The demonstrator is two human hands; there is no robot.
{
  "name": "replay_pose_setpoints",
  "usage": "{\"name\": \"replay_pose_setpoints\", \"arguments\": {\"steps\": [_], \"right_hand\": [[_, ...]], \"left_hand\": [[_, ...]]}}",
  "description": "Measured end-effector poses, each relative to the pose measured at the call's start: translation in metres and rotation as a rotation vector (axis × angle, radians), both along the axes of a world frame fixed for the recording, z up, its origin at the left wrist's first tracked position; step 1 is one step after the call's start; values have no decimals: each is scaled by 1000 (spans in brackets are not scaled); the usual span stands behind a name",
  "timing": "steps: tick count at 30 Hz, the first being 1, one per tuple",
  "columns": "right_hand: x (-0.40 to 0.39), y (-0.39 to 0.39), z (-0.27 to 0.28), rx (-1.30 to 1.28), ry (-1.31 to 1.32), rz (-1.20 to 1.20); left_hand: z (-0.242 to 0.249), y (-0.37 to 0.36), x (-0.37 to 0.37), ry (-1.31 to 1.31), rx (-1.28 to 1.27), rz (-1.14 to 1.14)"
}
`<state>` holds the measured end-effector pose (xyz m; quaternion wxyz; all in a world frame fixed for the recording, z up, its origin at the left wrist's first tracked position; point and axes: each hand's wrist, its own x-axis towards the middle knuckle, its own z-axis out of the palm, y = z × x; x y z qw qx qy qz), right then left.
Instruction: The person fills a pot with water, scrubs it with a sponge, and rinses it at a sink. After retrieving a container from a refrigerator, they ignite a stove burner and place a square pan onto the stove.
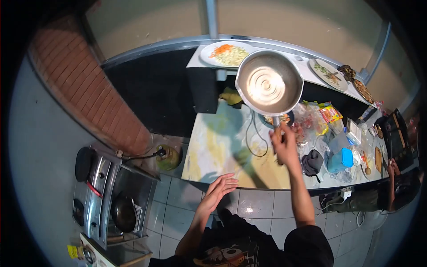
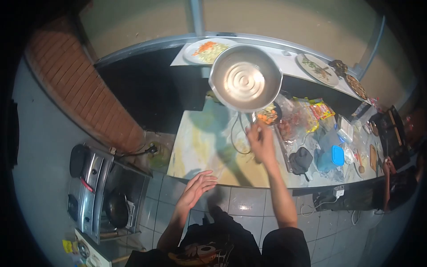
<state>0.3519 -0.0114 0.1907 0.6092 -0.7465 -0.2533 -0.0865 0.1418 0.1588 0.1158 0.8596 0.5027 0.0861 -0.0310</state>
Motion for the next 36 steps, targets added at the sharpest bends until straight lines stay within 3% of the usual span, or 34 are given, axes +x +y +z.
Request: {"name": "replay_pose_setpoints", "arguments": {"steps": [1,2,3,4,10,11,14,20,30,32,34,35,36], "right_hand": [[-34,9,4,-33,279,88],[-63,22,3,-56,356,149],[-81,40,-34,63,271,212],[-107,58,-39,14,144,270],[-261,138,-75,73,328,800],[-286,148,-75,79,208,897],[-371,168,-78,84,292,1162],[-550,176,-83,56,517,1567],[-789,151,-120,-176,360,1930],[-840,148,-121,-198,447,2077],[-894,147,-121,-264,663,2248],[-920,151,-132,-262,616,2330],[-948,154,-140,-277,617,2373]], "left_hand": [[3,0,-4,-19,-19,11],[4,1,-11,-20,-20,46],[3,4,-19,-58,-30,79],[1,7,-33,-94,-39,117],[-8,20,-172,-88,24,580],[-9,19,-201,-57,52,671],[-8,8,-292,26,104,894],[-12,-31,-457,120,261,1244],[-60,-97,-647,63,117,1891],[-37,-106,-690,104,200,1975],[-17,-114,-736,331,186,2062],[-29,-115,-761,474,372,2137],[-33,-120,-792,488,365,2180]]}}
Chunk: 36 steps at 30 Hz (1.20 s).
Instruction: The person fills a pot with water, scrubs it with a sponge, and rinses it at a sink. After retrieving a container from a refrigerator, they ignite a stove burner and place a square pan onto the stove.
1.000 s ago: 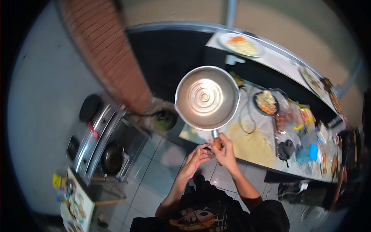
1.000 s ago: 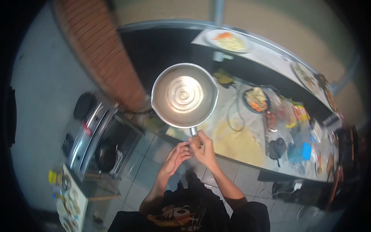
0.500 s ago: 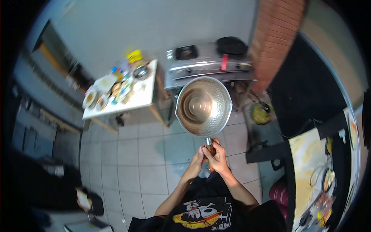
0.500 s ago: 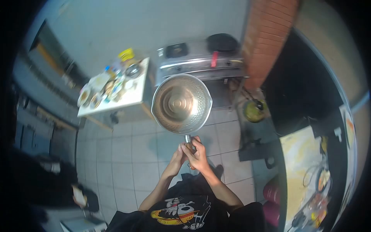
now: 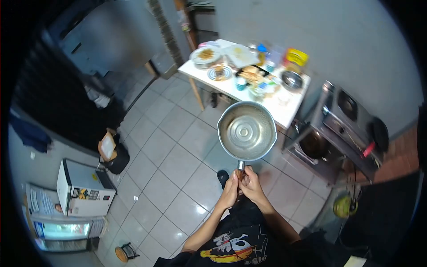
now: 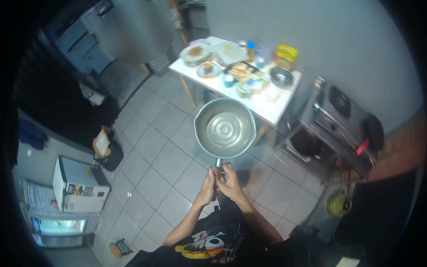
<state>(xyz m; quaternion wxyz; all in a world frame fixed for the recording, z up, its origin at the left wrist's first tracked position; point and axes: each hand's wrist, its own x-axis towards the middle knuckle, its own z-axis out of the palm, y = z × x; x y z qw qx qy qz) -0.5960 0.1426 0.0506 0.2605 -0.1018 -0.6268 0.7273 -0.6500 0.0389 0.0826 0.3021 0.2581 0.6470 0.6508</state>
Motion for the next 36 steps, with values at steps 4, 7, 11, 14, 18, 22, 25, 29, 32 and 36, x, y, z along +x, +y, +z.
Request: {"name": "replay_pose_setpoints", "arguments": {"steps": [4,7,11,14,18,22,25,29,32,36], "right_hand": [[-123,9,5,-187,-55,472],[-212,7,17,-74,-118,694],[-321,12,15,24,-297,868],[-395,14,25,154,-329,893],[-501,14,1,19,-294,846],[-611,24,-13,-26,-328,693],[-697,42,-8,-102,-407,560],[-768,67,14,-119,-338,326],[-820,84,33,-175,-369,174],[-901,120,13,-199,-359,32]], "left_hand": [[20,-19,-118,-222,-13,111],[16,-50,-198,-302,-97,177],[19,-84,-284,-361,11,277],[20,-106,-346,-365,-29,333],[21,-119,-442,-327,24,387],[26,-124,-577,-446,54,343],[37,-112,-696,-464,40,204],[49,-77,-810,-434,-48,22],[56,-37,-899,-287,-152,-129],[53,32,-994,-161,-301,-187]]}}
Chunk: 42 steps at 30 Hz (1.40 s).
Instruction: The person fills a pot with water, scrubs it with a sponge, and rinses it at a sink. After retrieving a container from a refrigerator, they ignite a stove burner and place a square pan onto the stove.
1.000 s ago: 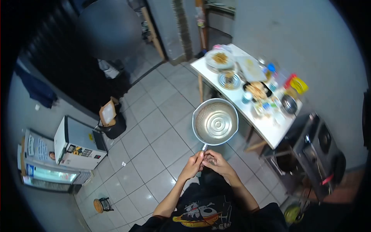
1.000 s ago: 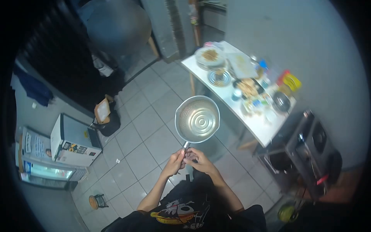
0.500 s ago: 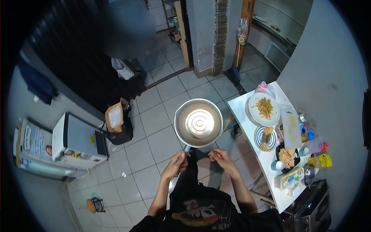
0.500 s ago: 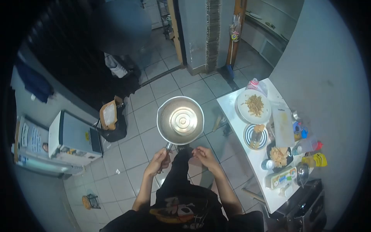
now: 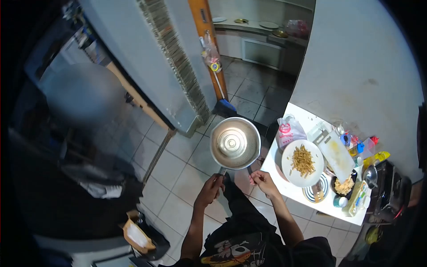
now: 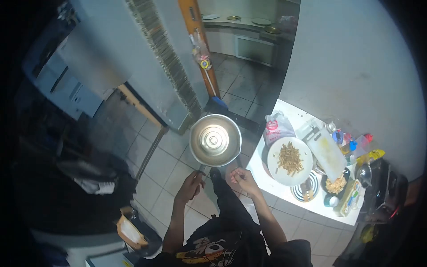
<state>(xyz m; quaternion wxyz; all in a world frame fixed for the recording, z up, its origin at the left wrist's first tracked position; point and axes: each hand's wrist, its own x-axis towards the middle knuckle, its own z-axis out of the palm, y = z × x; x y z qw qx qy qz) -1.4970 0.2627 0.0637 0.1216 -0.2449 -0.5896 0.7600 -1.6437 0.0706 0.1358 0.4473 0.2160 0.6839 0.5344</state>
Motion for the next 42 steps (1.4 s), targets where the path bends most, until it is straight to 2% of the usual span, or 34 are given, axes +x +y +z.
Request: {"name": "replay_pose_setpoints", "arguments": {"steps": [4,5,7,10,12,15,20,24,26,28,30,33,36,38,41,42], "right_hand": [[-95,51,-32,9,27,-97],[-118,64,-43,-55,61,-137],[-161,90,-39,-41,36,-156],[-220,123,-10,-36,9,-234],[-250,152,14,-28,68,-244],[-283,192,19,64,66,-343],[-337,272,2,85,8,-432],[-411,357,6,-14,-1,-420],[-447,410,16,-102,-35,-346],[-475,461,24,-80,-69,-356],[-500,508,34,-65,-2,-415],[-535,573,54,-149,-64,-474],[-583,638,51,-149,-3,-330],[-619,685,42,-275,40,-203],[-686,758,19,-240,27,-46],[-707,782,24,-206,-52,64]], "left_hand": [[-27,81,-104,103,64,-41],[-27,97,-124,38,78,-75],[-33,131,-168,-126,98,-82],[-28,183,-234,-106,45,-87],[-6,213,-269,-23,18,-127],[-9,267,-325,-25,60,-188],[2,382,-385,-142,25,-152],[-24,491,-440,-176,24,-154],[-41,550,-467,-104,43,-250],[-31,607,-486,-161,52,-323],[-17,654,-498,-35,32,-246],[-4,718,-517,-39,104,-197],[-11,773,-556,80,142,-159],[-9,814,-582,63,81,-123],[-16,866,-635,-60,110,24],[-25,882,-654,-95,148,84]]}}
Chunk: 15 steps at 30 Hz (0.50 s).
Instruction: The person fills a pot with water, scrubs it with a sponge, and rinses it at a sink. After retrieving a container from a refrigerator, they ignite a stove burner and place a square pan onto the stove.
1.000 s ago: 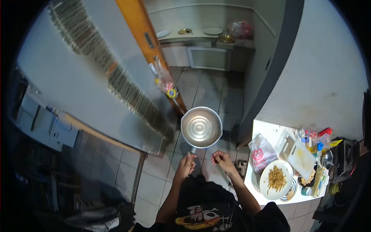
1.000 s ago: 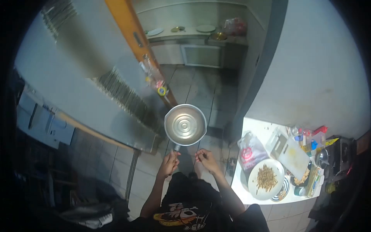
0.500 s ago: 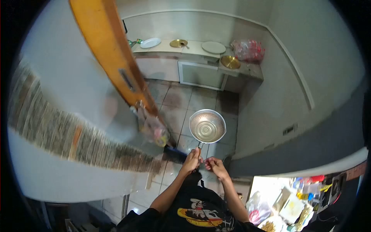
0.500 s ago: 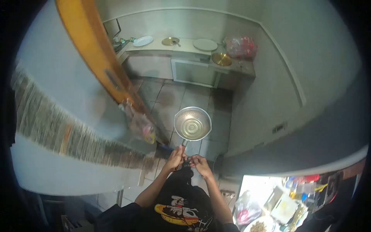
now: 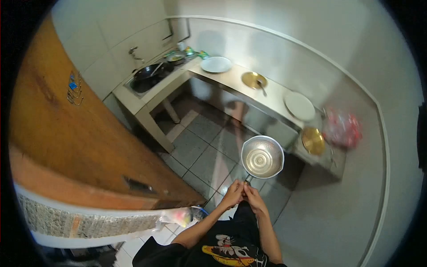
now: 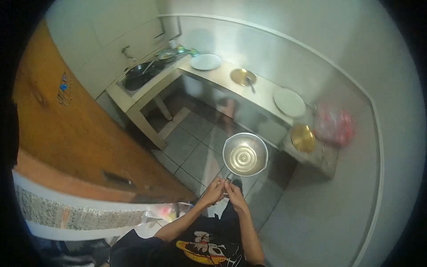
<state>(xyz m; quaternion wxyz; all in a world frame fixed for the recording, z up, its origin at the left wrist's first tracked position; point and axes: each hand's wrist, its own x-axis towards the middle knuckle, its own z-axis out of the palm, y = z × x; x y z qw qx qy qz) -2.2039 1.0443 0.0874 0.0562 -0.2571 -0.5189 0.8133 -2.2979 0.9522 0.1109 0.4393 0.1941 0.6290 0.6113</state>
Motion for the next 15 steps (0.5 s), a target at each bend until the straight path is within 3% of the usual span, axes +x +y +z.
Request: {"name": "replay_pose_setpoints", "arguments": {"steps": [4,8,15], "right_hand": [[-94,87,17,86,-90,338],[-188,154,39,168,-84,593],[-354,192,37,214,36,783]], "left_hand": [[-6,55,-74,-70,90,247],[24,72,-138,-5,82,724],[74,40,-252,15,80,1094]]}}
